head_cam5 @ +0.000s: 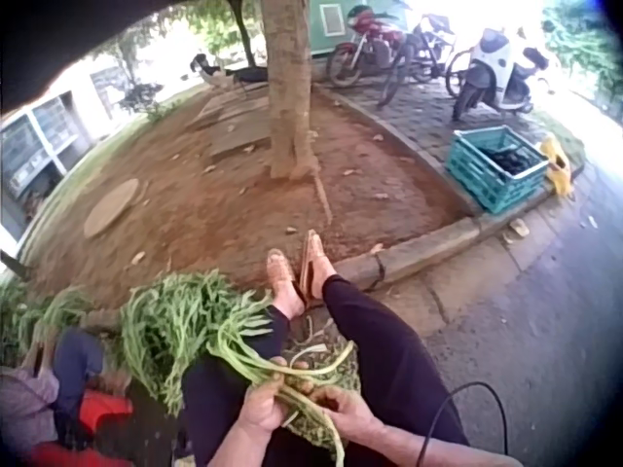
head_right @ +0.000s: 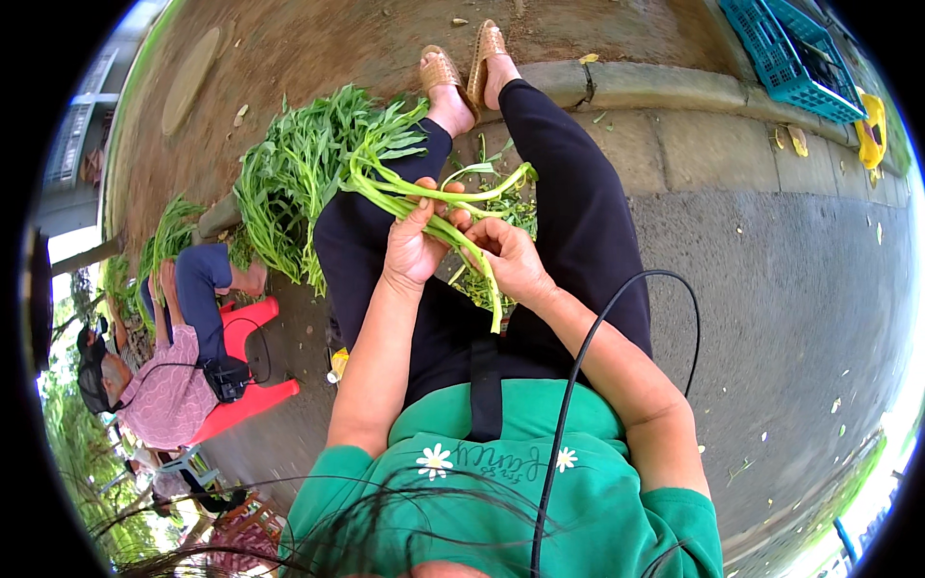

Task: The person holds a bunch of green leafy vegetables and picks the leaves off the stems by hand, placing the leaves in a pile.

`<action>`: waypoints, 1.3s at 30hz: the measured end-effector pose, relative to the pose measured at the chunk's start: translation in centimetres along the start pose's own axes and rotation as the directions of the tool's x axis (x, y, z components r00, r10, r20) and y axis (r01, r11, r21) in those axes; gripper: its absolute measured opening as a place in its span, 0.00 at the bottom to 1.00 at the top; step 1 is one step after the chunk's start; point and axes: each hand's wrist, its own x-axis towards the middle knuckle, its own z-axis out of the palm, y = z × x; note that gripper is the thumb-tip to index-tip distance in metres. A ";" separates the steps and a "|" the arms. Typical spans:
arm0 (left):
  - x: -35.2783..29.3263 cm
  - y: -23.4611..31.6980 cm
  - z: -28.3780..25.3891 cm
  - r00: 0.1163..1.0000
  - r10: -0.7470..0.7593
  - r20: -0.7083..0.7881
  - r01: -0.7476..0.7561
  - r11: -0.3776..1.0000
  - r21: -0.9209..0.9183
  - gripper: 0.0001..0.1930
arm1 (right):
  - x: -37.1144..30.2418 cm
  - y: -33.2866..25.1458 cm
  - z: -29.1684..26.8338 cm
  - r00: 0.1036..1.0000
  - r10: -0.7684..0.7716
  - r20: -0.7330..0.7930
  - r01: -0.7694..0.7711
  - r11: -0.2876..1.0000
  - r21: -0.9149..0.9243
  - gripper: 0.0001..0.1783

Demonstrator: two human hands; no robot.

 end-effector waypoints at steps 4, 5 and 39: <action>0.2 -0.1 0.0 1.000 -0.021 -0.003 0.021 1.000 0.017 0.12 | -0.1 0.1 0.1 1.000 0.011 -0.011 -0.011 1.000 0.007 0.07; 0.1 0.0 0.1 1.000 -0.012 -0.006 0.012 1.000 0.028 0.13 | -0.1 0.2 0.2 1.000 0.009 -0.013 -0.009 1.000 0.015 0.07; 0.0 0.3 0.5 0.995 -0.053 -0.084 0.056 0.998 0.033 0.12 | -0.2 0.4 0.1 0.990 0.054 -0.129 -0.057 0.998 -0.022 0.07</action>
